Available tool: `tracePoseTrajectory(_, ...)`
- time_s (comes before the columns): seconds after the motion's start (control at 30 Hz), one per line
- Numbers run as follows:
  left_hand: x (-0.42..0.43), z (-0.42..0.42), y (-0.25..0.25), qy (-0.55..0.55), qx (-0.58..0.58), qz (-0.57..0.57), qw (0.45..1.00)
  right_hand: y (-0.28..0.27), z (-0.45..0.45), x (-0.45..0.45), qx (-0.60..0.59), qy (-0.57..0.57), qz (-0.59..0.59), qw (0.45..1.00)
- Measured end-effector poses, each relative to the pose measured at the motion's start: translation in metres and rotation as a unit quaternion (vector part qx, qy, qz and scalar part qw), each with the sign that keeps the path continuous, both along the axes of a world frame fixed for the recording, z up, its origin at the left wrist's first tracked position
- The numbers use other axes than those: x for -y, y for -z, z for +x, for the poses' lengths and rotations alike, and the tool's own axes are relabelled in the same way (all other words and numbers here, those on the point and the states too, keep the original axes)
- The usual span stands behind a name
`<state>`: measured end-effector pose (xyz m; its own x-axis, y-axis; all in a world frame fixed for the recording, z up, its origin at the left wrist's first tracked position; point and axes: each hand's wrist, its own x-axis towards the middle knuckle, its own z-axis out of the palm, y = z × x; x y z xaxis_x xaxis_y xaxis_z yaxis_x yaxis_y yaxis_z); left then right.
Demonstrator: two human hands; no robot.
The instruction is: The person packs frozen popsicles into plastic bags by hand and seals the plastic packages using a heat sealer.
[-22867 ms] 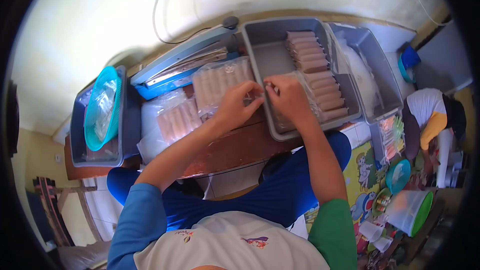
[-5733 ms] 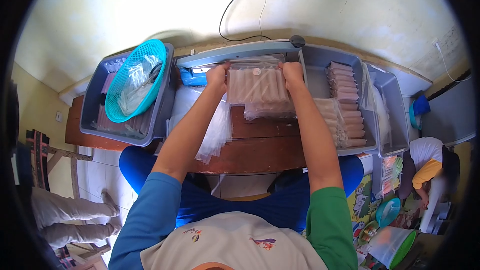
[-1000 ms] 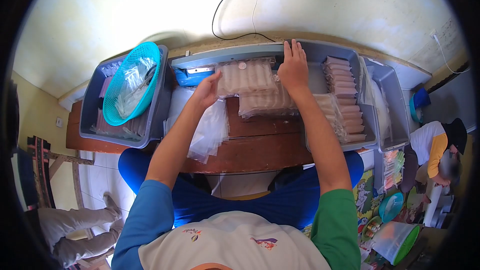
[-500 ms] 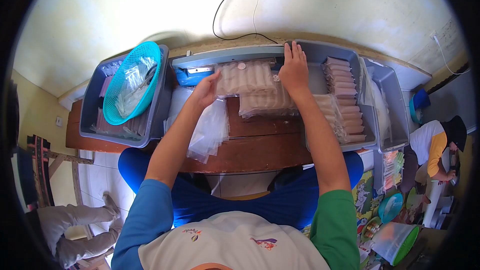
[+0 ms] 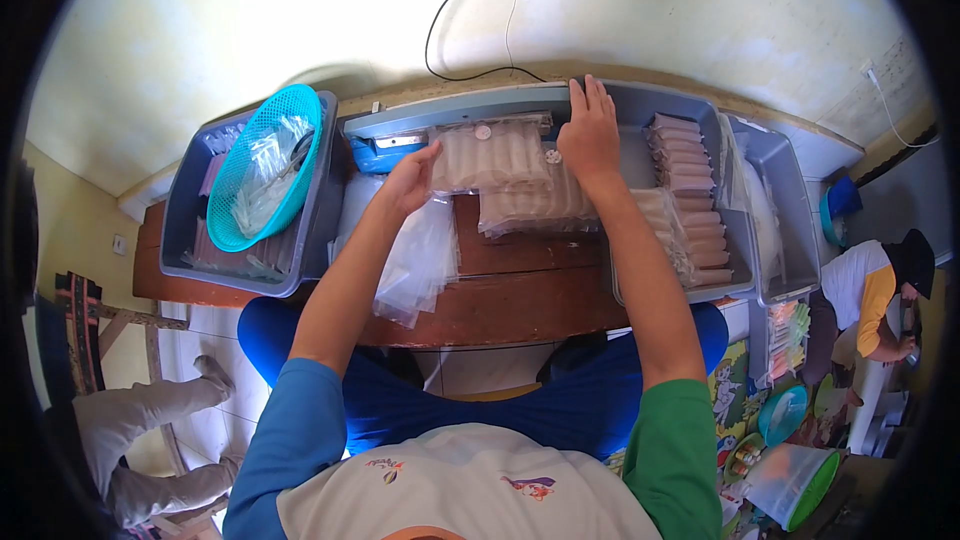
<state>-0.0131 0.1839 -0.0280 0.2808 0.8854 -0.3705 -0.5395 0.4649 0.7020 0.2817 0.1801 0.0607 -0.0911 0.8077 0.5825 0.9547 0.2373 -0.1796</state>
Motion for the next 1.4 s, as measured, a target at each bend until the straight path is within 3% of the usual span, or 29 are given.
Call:
tracePoseTrajectory(0.2,-0.004,-0.002,0.007,0.021,-0.016,0.033,0.999,-0.027,-0.031,0.018,0.002,-0.04,0.135,0.99)
tracePoseTrajectory(0.3,0.002,0.0,-0.006,0.019,-0.015,0.034,0.999,-0.034,-0.054,0.023,0.014,-0.114,0.178,0.977)
tracePoseTrajectory(0.37,0.009,0.004,-0.02,0.016,-0.021,0.033,0.999,-0.037,-0.067,0.016,-0.081,-0.228,0.072,0.968)
tracePoseTrajectory(0.5,0.008,0.007,-0.015,0.009,-0.021,0.03,0.999,-0.048,-0.1,-0.039,-0.114,-0.236,0.061,0.963)
tracePoseTrajectory(0.57,0.007,0.004,-0.013,0.015,-0.01,0.027,0.999,-0.053,-0.117,-0.074,-0.165,-0.262,-0.075,0.948)
tracePoseTrajectory(0.6,0.009,0.005,-0.019,0.021,-0.001,0.03,0.999,-0.05,-0.124,-0.09,-0.166,-0.264,-0.077,0.947)
tracePoseTrajectory(0.67,0.012,0.005,-0.026,0.03,0.008,0.028,0.999,-0.04,-0.135,-0.118,-0.113,-0.287,-0.264,0.914)
tracePoseTrajectory(0.7,0.013,0.005,-0.027,0.024,0.008,0.028,0.999,-0.038,-0.142,-0.127,-0.115,-0.287,-0.268,0.913)
tracePoseTrajectory(0.77,0.015,0.008,-0.032,0.021,0.008,0.025,0.999,-0.035,-0.154,-0.142,0.088,-0.293,-0.332,0.892)
tracePoseTrajectory(0.87,0.02,0.009,-0.039,-0.003,-0.018,0.02,1.0,-0.022,-0.169,-0.163,0.089,-0.277,-0.441,0.849)
tracePoseTrajectory(0.97,0.021,0.009,-0.039,0.002,0.01,0.011,1.0,-0.043,-0.175,-0.153,0.08,-0.242,-0.527,0.81)
tracePoseTrajectory(1.1,0.022,0.009,-0.04,-0.009,0.009,0.003,1.0,-0.027,-0.182,-0.17,0.089,-0.235,-0.578,0.776)
tracePoseTrajectory(1.17,0.022,0.009,-0.039,-0.013,0.004,0.002,1.0,-0.021,-0.186,-0.172,0.156,-0.217,-0.546,0.794)
tracePoseTrajectory(1.4,0.022,0.009,-0.045,-0.019,-0.002,-0.006,1.0,-0.014,-0.181,-0.174,0.097,-0.282,-0.508,0.808)
